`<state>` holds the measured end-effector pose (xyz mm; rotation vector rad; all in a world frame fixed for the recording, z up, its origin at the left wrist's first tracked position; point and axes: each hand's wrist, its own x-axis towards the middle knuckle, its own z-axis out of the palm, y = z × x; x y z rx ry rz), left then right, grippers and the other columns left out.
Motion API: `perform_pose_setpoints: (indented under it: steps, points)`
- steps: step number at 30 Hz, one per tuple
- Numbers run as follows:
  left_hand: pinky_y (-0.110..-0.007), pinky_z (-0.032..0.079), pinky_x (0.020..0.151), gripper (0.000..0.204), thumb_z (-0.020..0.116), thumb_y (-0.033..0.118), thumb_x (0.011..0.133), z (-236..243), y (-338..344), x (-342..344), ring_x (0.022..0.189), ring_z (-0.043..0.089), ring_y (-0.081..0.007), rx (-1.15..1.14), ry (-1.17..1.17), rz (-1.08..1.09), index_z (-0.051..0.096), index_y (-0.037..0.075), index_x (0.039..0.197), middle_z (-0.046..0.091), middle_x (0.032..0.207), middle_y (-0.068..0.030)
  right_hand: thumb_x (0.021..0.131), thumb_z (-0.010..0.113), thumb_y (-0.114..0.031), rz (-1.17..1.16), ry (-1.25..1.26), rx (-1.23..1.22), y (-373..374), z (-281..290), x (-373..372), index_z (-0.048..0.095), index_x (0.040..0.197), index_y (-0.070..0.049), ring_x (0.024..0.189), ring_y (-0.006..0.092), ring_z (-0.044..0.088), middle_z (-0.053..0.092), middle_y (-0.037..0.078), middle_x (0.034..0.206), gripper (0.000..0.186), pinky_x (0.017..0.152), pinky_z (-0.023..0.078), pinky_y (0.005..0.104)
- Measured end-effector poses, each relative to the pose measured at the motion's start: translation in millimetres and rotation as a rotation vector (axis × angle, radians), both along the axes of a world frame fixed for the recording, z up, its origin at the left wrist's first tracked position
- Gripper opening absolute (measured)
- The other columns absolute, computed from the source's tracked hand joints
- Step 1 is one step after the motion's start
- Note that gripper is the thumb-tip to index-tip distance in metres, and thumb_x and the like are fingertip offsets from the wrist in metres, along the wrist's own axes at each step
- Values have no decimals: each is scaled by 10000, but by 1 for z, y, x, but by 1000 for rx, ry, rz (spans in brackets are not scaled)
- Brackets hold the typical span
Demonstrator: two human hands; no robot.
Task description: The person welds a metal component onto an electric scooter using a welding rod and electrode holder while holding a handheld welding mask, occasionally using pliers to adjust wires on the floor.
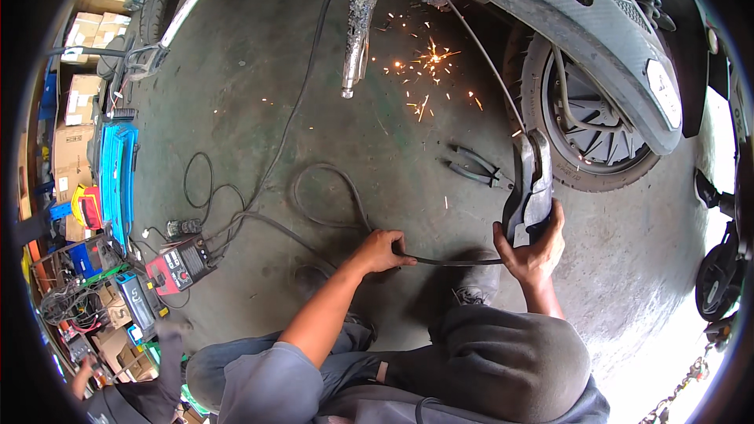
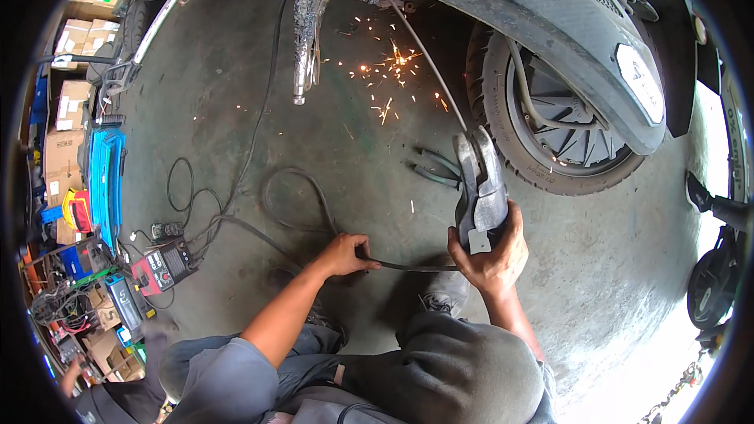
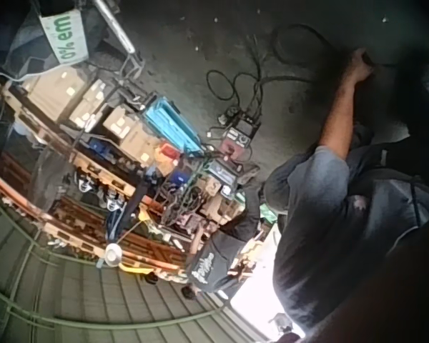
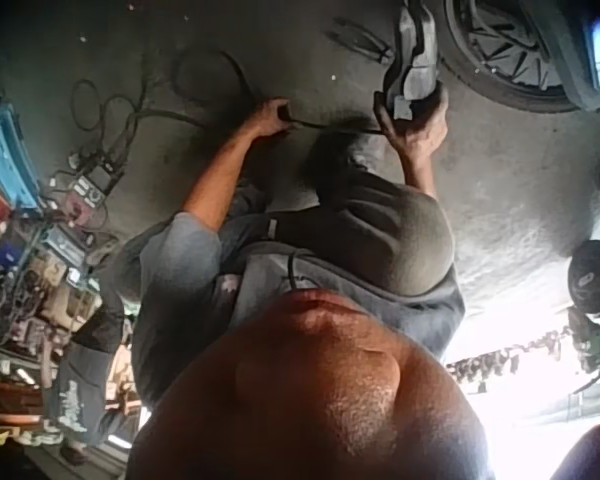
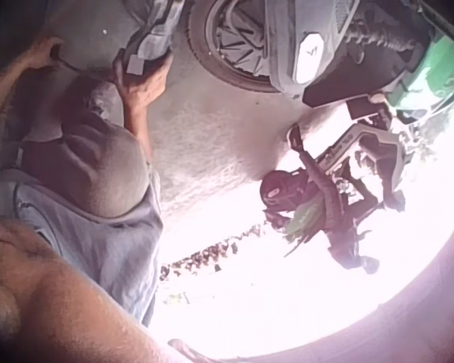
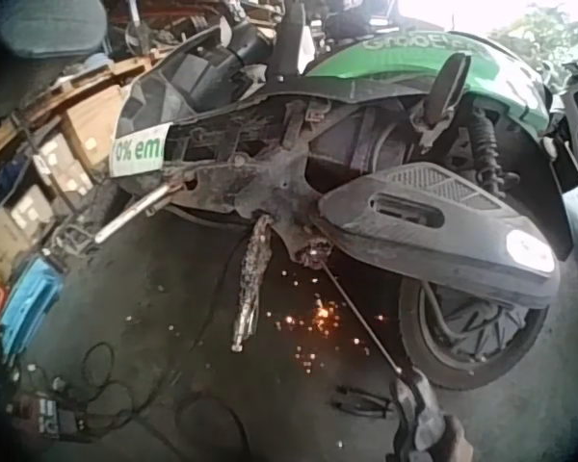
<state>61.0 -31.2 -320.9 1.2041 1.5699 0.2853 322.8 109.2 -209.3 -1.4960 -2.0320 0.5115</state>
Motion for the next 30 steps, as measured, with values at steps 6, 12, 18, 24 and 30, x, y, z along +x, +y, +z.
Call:
perform_pose_setpoints:
  steps: [6, 12, 18, 24, 30]
  points:
    - [-351, 467, 641, 478, 879, 379, 651, 0, 2, 1, 656, 605, -229, -40, -19, -2, 580, 19, 747, 645, 702, -112, 636, 858, -310, 16, -26, 39, -1, -4, -2, 359, 1341, 63, 812, 357, 675, 624, 237, 969, 941, 729, 552, 401]
    - [-349, 466, 641, 470, 880, 371, 652, -1, -1, 0, 663, 609, -227, -21, -15, 2, 581, 20, 744, 653, 712, -113, 624, 858, -302, 31, -58, 50, 1, -3, -4, 399, 1318, 64, 790, 345, 666, 619, 217, 991, 909, 709, 552, 395]
    - [-356, 471, 653, 468, 882, 373, 648, 0, 1, 0, 684, 621, -243, -65, -16, 3, 590, 22, 751, 660, 729, -124, 612, 855, -317, 136, -147, 9, -6, -3, 1, 422, 1294, 76, 795, 340, 667, 618, 214, 1028, 899, 709, 552, 392]
    - [-359, 474, 657, 459, 879, 367, 653, 0, 0, 1, 683, 625, -246, -31, 5, -12, 594, 22, 754, 659, 719, -124, 628, 855, -310, 34, -32, 68, -6, -8, 0, 381, 1324, 61, 765, 337, 680, 630, 219, 944, 920, 687, 558, 388]
    - [-361, 475, 658, 457, 880, 367, 653, 4, 3, 1, 683, 626, -251, -78, -30, 13, 595, 24, 754, 661, 720, -121, 629, 853, -317, 36, -39, 44, -3, -4, -1, 379, 1327, 60, 799, 357, 676, 626, 224, 959, 924, 710, 551, 402]
